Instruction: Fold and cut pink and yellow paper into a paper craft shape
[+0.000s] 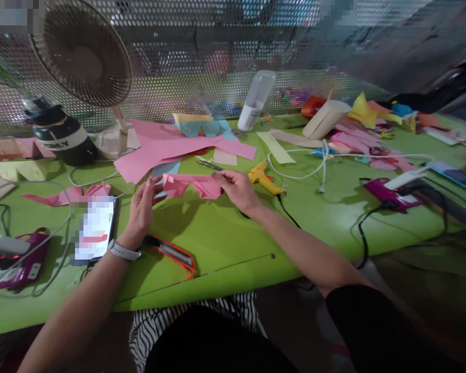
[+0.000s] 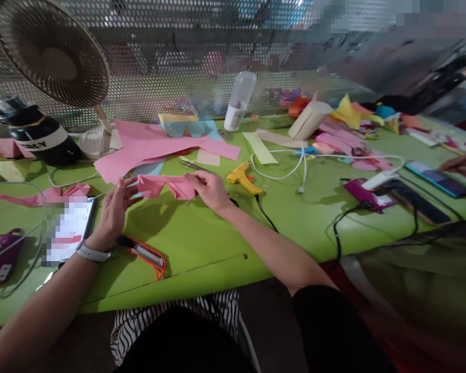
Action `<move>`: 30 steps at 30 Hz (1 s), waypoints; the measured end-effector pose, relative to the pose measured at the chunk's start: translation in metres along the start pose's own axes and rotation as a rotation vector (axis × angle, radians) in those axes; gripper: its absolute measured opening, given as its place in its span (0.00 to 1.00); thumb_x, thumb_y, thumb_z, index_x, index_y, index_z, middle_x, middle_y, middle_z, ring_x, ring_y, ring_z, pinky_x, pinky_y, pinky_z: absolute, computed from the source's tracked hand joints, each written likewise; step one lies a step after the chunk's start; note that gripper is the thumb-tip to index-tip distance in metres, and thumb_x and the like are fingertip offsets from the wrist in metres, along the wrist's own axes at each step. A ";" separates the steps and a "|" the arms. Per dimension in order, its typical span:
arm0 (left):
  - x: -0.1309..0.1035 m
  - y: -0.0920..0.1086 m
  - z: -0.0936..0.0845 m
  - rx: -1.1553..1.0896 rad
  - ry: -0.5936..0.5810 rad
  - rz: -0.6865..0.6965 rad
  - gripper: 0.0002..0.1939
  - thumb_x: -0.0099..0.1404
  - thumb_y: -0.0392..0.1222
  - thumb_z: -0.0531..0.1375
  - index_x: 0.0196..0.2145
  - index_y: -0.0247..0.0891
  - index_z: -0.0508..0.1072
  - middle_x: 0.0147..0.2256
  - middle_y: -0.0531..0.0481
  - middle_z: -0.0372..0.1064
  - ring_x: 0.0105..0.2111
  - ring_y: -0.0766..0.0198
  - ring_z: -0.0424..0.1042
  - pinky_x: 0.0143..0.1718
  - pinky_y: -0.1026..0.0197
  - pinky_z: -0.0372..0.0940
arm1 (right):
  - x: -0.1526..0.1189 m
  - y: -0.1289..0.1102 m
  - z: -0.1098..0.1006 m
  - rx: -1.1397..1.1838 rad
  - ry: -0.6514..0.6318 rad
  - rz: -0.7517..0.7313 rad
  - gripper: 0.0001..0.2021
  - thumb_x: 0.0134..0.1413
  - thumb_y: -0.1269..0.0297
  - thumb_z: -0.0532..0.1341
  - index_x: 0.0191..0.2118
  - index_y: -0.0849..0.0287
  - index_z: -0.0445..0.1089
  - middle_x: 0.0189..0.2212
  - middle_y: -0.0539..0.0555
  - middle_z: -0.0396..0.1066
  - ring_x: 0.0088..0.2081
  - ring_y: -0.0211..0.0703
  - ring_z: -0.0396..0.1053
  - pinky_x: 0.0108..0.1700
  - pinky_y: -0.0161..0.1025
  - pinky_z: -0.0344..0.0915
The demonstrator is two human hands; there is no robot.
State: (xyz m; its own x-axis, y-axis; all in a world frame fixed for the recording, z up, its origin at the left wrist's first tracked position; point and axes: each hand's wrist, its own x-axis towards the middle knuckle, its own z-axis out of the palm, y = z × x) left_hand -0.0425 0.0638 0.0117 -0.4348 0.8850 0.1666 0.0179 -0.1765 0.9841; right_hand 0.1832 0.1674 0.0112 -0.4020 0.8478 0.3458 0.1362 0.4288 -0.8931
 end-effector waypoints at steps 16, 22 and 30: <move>-0.014 -0.006 0.006 -0.148 -0.021 -0.249 0.29 0.62 0.66 0.58 0.46 0.37 0.71 0.37 0.44 0.77 0.35 0.58 0.78 0.35 0.58 0.72 | -0.027 -0.019 0.004 -0.741 0.141 -1.112 0.15 0.59 0.68 0.65 0.52 0.49 0.72 0.48 0.51 0.77 0.44 0.39 0.73 0.44 0.41 0.67; -0.003 -0.008 -0.010 0.007 -0.196 0.229 0.37 0.63 0.49 0.63 0.66 0.51 0.54 0.56 0.42 0.68 0.34 0.64 0.76 0.36 0.60 0.73 | -0.013 -0.004 -0.010 -0.694 0.150 -1.097 0.17 0.59 0.66 0.65 0.53 0.43 0.72 0.50 0.49 0.75 0.47 0.41 0.72 0.50 0.43 0.68; -0.006 -0.011 -0.003 0.267 -0.017 0.376 0.12 0.63 0.38 0.62 0.44 0.41 0.77 0.53 0.43 0.69 0.56 0.53 0.68 0.39 0.60 0.75 | -0.005 0.006 -0.010 -0.641 0.078 -0.859 0.16 0.62 0.60 0.63 0.54 0.42 0.72 0.53 0.50 0.74 0.51 0.46 0.72 0.51 0.48 0.69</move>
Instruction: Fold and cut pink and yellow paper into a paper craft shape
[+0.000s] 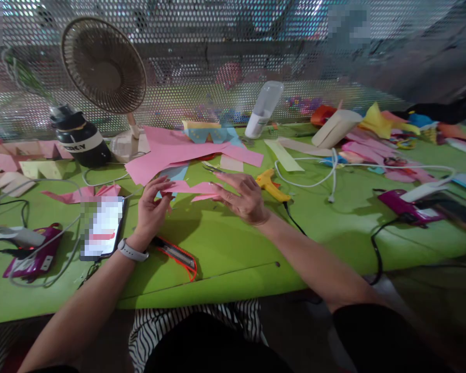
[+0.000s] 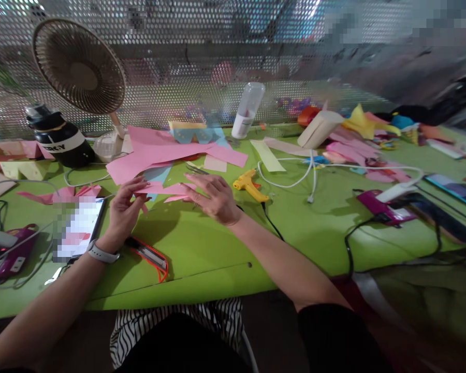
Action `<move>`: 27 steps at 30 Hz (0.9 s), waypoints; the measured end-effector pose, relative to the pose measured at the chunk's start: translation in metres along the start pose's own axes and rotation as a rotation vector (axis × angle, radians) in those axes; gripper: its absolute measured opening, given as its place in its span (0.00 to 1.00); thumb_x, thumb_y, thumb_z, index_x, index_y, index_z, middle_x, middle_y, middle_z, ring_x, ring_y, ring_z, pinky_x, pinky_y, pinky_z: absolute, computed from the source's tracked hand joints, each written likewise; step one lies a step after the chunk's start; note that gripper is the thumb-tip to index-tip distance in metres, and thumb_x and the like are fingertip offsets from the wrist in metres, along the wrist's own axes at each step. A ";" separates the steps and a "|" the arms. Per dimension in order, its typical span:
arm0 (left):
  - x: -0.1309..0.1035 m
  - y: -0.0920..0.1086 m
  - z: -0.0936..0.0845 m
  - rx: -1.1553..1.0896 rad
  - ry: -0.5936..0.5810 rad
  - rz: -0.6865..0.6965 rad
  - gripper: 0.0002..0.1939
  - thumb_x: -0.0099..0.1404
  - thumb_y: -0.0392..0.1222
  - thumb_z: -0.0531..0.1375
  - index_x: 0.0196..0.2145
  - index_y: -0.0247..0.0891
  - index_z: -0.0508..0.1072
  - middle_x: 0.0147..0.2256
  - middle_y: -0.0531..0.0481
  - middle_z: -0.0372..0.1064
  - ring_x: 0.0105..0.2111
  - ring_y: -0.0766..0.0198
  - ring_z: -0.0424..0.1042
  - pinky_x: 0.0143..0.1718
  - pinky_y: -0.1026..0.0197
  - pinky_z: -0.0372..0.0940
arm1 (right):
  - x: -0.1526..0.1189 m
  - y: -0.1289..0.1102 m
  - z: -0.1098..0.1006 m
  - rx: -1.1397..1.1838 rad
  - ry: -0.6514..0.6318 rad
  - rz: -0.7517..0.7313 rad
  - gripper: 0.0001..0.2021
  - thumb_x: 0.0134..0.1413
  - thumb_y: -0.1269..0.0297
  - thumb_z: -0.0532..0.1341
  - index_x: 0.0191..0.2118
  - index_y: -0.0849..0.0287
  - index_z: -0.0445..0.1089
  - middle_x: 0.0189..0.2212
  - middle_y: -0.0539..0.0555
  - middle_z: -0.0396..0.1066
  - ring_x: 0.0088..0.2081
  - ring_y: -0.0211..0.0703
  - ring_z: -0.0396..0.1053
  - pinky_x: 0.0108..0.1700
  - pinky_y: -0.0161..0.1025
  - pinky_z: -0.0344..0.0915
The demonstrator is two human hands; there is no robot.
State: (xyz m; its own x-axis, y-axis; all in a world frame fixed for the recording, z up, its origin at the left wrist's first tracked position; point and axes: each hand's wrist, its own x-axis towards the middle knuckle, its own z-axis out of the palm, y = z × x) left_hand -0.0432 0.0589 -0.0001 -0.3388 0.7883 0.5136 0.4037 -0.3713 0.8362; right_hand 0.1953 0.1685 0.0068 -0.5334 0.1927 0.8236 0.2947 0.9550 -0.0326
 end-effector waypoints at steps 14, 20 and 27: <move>0.001 -0.009 0.000 -0.114 0.051 -0.021 0.18 0.61 0.37 0.66 0.49 0.45 0.73 0.57 0.45 0.66 0.58 0.54 0.67 0.47 0.57 0.73 | -0.007 -0.004 0.026 0.687 -0.088 0.765 0.17 0.54 0.51 0.64 0.44 0.57 0.75 0.41 0.57 0.78 0.42 0.49 0.75 0.48 0.47 0.71; 0.003 -0.018 -0.005 -0.306 -0.073 -0.172 0.38 0.57 0.39 0.70 0.61 0.47 0.59 0.42 0.48 0.75 0.42 0.60 0.77 0.46 0.54 0.73 | -0.005 0.004 0.023 0.613 -0.012 0.708 0.12 0.51 0.55 0.66 0.39 0.56 0.76 0.41 0.55 0.78 0.45 0.48 0.74 0.50 0.46 0.70; 0.006 -0.014 -0.007 -0.224 -0.064 -0.128 0.33 0.55 0.39 0.70 0.57 0.44 0.65 0.36 0.52 0.71 0.38 0.63 0.74 0.47 0.55 0.71 | -0.005 0.012 0.019 0.525 -0.015 0.685 0.09 0.52 0.61 0.64 0.40 0.56 0.75 0.40 0.55 0.77 0.43 0.47 0.74 0.50 0.48 0.70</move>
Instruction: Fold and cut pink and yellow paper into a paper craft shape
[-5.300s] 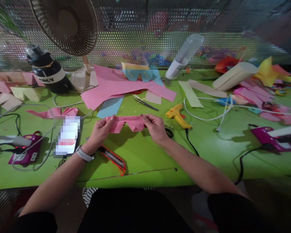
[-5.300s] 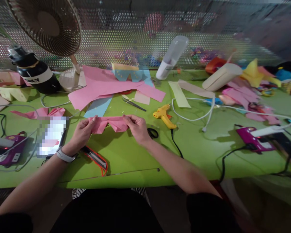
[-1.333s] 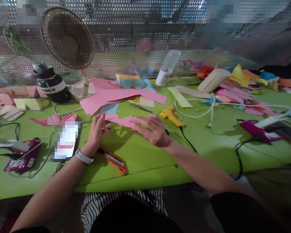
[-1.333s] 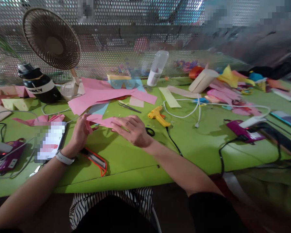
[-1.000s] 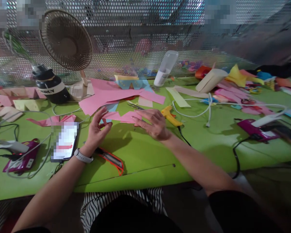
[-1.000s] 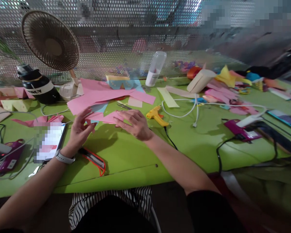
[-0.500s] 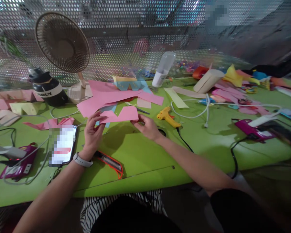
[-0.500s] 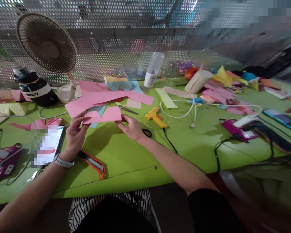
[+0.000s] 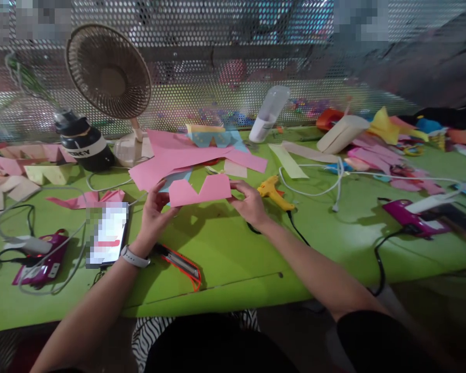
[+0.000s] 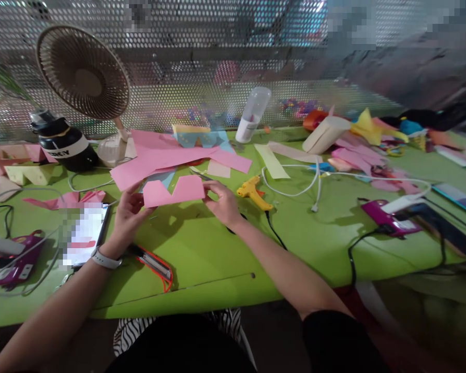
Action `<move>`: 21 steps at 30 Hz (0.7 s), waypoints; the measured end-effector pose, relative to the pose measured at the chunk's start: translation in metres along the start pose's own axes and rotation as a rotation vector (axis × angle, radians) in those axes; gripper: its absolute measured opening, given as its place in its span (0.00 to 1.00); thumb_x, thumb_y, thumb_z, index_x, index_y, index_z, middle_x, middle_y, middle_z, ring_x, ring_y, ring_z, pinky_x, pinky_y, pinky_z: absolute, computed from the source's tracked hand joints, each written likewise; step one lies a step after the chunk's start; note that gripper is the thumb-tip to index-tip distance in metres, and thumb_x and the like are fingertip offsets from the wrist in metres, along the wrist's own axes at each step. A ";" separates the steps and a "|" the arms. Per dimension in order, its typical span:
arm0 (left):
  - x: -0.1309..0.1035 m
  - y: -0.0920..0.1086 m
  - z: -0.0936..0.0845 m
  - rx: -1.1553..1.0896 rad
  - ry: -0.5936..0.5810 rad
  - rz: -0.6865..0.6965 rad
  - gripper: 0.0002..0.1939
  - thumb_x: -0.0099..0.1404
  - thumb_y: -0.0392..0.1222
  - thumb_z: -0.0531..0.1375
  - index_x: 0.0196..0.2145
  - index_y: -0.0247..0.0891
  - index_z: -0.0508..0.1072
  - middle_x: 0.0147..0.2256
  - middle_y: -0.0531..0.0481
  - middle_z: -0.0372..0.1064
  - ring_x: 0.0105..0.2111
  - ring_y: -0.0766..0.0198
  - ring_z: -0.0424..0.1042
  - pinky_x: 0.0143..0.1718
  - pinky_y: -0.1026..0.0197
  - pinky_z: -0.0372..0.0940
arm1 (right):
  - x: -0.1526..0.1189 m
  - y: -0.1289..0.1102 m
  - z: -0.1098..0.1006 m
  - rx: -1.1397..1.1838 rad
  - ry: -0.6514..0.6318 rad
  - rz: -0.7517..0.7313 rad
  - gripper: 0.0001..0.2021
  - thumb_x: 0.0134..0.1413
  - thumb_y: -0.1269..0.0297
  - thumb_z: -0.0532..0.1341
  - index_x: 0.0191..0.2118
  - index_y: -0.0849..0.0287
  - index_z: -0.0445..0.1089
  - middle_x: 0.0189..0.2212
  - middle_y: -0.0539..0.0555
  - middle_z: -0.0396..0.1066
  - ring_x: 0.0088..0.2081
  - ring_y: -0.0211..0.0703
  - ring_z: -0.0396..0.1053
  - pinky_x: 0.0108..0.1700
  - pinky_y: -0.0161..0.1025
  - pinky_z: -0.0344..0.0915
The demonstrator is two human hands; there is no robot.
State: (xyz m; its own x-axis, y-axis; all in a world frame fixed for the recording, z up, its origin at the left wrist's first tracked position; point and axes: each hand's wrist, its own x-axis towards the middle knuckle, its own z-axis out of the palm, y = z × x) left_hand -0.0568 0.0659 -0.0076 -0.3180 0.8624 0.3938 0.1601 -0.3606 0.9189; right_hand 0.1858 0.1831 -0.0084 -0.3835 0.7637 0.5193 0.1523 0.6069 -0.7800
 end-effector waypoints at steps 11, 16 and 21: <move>0.000 0.010 -0.003 0.004 0.003 -0.076 0.30 0.53 0.37 0.70 0.53 0.46 0.69 0.36 0.54 0.65 0.36 0.66 0.69 0.41 0.62 0.70 | 0.002 -0.007 -0.010 0.357 -0.297 0.292 0.14 0.43 0.66 0.63 0.40 0.58 0.71 0.39 0.54 0.74 0.42 0.45 0.71 0.48 0.45 0.68; 0.001 0.011 -0.005 0.074 -0.045 -0.040 0.31 0.52 0.37 0.70 0.54 0.44 0.69 0.40 0.51 0.68 0.37 0.64 0.70 0.40 0.61 0.70 | 0.004 -0.007 -0.011 0.558 -0.460 0.333 0.22 0.46 0.57 0.58 0.48 0.57 0.70 0.44 0.57 0.74 0.45 0.47 0.71 0.48 0.47 0.68; 0.002 0.007 -0.008 0.163 -0.079 0.030 0.32 0.54 0.38 0.69 0.56 0.44 0.67 0.37 0.51 0.67 0.38 0.62 0.71 0.43 0.57 0.70 | 0.006 -0.016 -0.010 0.552 -0.367 0.463 0.18 0.50 0.49 0.64 0.40 0.58 0.72 0.35 0.53 0.73 0.37 0.41 0.70 0.43 0.40 0.67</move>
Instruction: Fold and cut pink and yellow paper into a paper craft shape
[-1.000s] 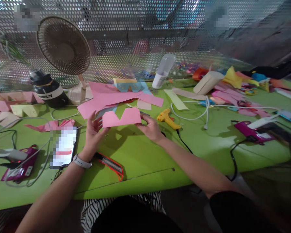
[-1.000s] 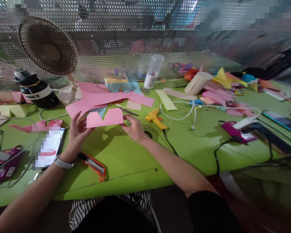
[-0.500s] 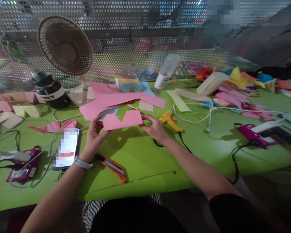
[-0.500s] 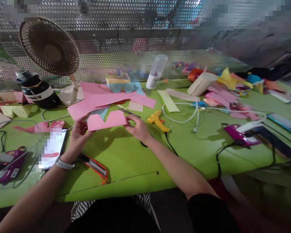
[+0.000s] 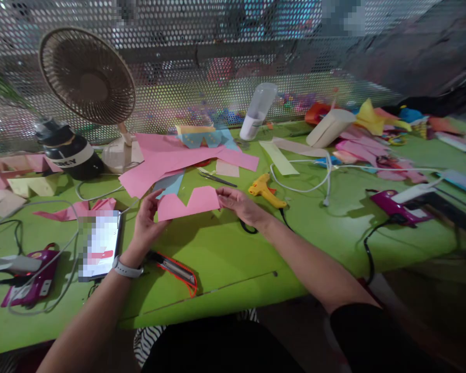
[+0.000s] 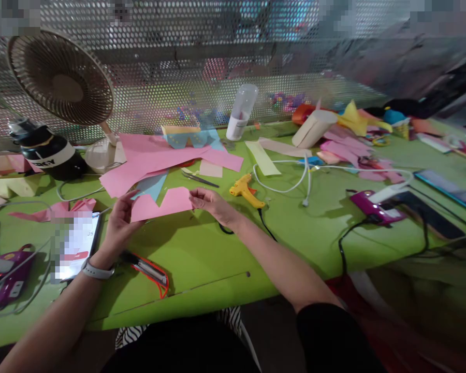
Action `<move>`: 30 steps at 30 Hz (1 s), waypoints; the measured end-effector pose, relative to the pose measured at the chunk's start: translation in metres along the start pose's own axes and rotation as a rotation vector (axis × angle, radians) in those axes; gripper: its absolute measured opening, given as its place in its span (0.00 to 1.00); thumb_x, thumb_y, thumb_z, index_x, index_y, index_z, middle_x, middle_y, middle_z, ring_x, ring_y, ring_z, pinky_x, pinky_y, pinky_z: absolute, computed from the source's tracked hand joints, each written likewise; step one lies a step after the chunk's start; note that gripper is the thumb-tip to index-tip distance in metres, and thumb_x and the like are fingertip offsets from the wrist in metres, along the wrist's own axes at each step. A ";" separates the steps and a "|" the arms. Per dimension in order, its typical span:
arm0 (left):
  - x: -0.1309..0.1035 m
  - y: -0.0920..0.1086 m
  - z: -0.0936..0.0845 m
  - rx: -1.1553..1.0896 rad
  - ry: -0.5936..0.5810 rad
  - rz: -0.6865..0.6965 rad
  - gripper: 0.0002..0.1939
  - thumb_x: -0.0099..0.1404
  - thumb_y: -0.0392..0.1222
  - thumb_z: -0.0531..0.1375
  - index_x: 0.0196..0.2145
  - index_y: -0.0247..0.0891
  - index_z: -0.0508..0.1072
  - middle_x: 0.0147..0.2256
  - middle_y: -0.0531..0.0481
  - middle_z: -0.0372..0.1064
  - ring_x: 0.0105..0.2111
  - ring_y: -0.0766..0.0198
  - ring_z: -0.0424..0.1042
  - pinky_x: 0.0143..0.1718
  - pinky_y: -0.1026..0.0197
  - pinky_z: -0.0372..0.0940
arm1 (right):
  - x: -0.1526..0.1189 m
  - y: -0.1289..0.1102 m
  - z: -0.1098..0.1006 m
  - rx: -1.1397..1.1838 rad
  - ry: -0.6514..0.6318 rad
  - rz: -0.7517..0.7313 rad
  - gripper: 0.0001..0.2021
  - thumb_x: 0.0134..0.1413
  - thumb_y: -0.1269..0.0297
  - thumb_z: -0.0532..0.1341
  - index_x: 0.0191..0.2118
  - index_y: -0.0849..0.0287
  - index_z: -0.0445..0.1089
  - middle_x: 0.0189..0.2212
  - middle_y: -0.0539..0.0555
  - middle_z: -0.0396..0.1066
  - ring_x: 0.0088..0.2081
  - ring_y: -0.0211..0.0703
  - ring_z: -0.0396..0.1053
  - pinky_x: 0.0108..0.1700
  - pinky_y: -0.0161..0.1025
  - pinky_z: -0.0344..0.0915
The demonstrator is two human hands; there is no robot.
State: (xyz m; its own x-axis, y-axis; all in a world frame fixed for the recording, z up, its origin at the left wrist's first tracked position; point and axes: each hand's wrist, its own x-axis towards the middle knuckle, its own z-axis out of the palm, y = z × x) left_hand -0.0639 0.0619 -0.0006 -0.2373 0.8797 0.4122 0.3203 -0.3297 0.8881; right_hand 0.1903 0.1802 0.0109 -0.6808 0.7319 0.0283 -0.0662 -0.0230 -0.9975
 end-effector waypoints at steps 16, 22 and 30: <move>0.002 -0.022 -0.003 0.027 -0.030 -0.187 0.37 0.56 0.41 0.68 0.62 0.42 0.62 0.37 0.51 0.71 0.38 0.63 0.74 0.47 0.55 0.70 | 0.031 0.017 -0.010 -0.303 0.182 0.067 0.14 0.42 0.53 0.67 0.30 0.59 0.70 0.27 0.49 0.72 0.29 0.38 0.68 0.36 0.38 0.63; 0.002 -0.009 -0.001 0.185 0.073 -0.063 0.32 0.60 0.42 0.65 0.60 0.41 0.64 0.38 0.50 0.72 0.41 0.61 0.74 0.50 0.52 0.68 | 0.038 0.015 -0.017 -0.321 0.171 0.042 0.15 0.43 0.53 0.68 0.32 0.59 0.72 0.28 0.49 0.73 0.30 0.39 0.68 0.38 0.39 0.65; 0.004 -0.005 -0.003 0.311 0.132 0.049 0.28 0.61 0.37 0.62 0.59 0.43 0.66 0.44 0.48 0.75 0.49 0.57 0.74 0.57 0.48 0.63 | 0.044 0.018 -0.019 -0.304 0.138 0.023 0.12 0.43 0.58 0.67 0.33 0.59 0.73 0.31 0.52 0.76 0.34 0.41 0.71 0.43 0.44 0.68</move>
State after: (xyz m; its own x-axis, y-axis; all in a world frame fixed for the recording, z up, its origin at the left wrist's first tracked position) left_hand -0.0689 0.0663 -0.0031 -0.3246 0.8067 0.4939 0.5937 -0.2327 0.7703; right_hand 0.1732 0.2248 -0.0074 -0.5728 0.8195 0.0176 0.1829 0.1487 -0.9718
